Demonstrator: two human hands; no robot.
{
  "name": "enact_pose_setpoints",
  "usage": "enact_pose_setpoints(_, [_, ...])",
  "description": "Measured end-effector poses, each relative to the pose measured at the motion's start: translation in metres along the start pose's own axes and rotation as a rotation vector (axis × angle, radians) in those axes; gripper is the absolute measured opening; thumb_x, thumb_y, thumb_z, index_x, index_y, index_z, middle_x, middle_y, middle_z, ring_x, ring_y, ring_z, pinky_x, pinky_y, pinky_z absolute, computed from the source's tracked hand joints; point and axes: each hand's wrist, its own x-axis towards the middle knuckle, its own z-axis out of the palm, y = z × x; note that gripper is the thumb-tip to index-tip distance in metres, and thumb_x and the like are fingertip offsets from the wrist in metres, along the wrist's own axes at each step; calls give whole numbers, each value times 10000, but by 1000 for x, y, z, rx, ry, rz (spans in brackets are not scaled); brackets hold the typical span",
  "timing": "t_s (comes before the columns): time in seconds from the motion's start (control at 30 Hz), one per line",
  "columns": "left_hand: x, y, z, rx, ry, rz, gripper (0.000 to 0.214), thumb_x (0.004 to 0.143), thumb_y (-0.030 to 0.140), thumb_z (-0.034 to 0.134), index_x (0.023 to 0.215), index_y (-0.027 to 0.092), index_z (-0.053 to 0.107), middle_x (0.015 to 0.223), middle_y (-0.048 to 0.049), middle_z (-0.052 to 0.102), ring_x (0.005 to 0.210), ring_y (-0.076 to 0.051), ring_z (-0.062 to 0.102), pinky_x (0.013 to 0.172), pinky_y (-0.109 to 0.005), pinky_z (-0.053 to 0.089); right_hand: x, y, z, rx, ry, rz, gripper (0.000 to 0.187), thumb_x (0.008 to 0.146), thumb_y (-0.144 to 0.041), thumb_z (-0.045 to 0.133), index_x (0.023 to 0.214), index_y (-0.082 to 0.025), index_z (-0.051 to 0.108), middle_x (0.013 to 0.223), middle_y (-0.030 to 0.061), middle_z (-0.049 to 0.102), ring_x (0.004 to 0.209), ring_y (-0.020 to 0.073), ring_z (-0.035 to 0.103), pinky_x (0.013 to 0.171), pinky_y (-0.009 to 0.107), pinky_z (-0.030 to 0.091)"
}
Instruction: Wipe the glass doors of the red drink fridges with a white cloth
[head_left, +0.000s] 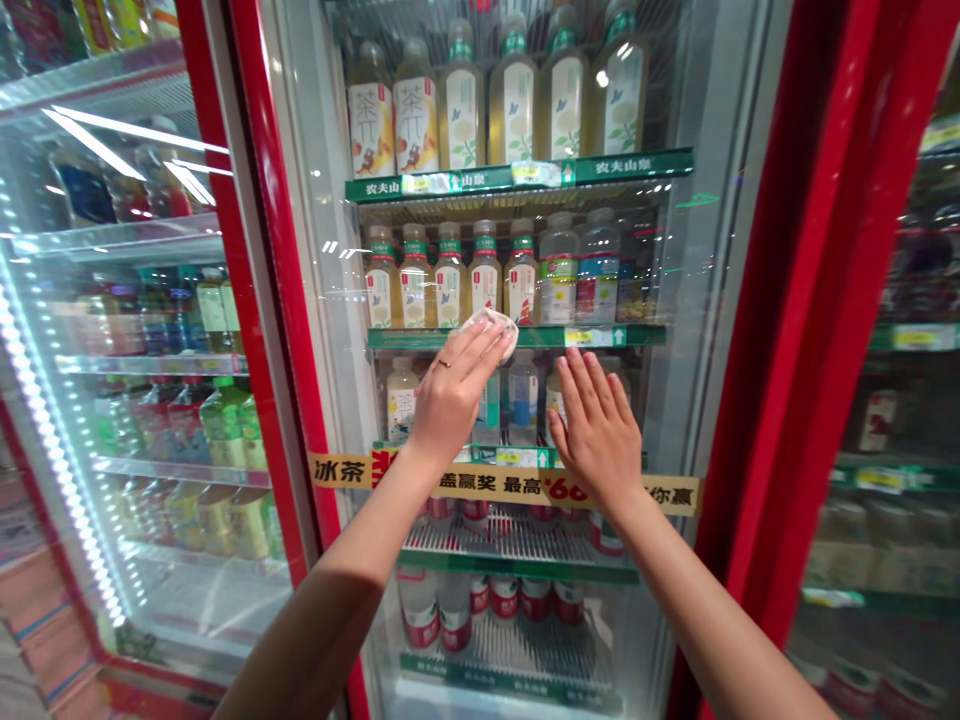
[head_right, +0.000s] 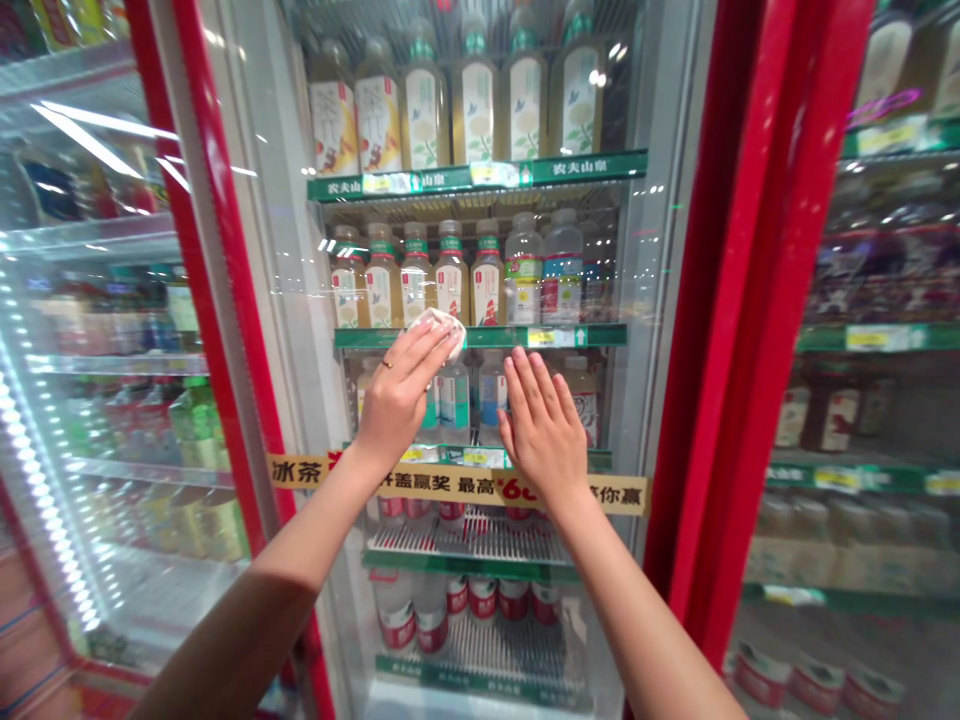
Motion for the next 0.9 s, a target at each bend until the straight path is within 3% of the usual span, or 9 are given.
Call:
enact_pose_setpoints(0.17, [17,1,13,9,15,-55,806,1015,-57,359,1735,302,317,1617,-69,627,1607,-236,480,1338,-536,476,0,0,0,-11,27,-14,829,1121,-324,478,1771,-269,-34,1829,45,257,1675,243,350,1378,472,305])
enact_pose_setpoints(0.3, [-4,11,7,24,-30,5,788,1029,-51,397,1740,274,298,1589,-71,654,1575,-223,524,1313,-483,512,5,-4,-5,19,21,5,846,1111,-304,469,1766,-293,-66,1845,38,218,1683,262,334,1378,489,307])
enact_pose_setpoints(0.43, [-23,0,-9,18,-23,-4,799,1015,-78,396,1722,291,345,1572,-62,670,1567,-222,534,1311,-503,510,19,-20,-6,61,9,-13,860,1106,-289,449,1753,-304,-117,1850,23,210,1682,267,336,1380,500,310])
enact_pose_setpoints(0.57, [-9,-15,-8,30,46,-85,813,1012,-67,378,1723,325,345,1604,-66,640,1592,-236,502,1323,-526,493,35,-42,4,94,7,-12,858,1116,-293,424,1736,-286,-169,1848,28,210,1687,258,325,1384,488,304])
enact_pose_setpoints(0.67, [1,-14,0,60,75,-98,791,1031,-47,374,1732,316,325,1599,-69,642,1586,-237,509,1318,-519,501,38,-52,13,76,32,2,840,1126,-305,412,1742,-257,-157,1839,46,234,1682,252,336,1388,489,291])
enact_pose_setpoints(0.77, [-10,-11,-1,67,50,-41,790,1041,-42,380,1743,310,288,1572,-70,666,1573,-227,527,1310,-503,511,36,-54,16,71,30,13,827,1127,-305,408,1748,-260,-136,1838,40,230,1683,248,333,1394,488,280])
enact_pose_setpoints(0.9, [-35,-18,-19,52,7,11,793,1035,-57,393,1733,307,309,1556,-69,682,1554,-218,550,1309,-502,510,34,-52,14,94,5,8,843,1124,-322,424,1744,-282,-145,1847,24,191,1692,258,311,1400,495,263])
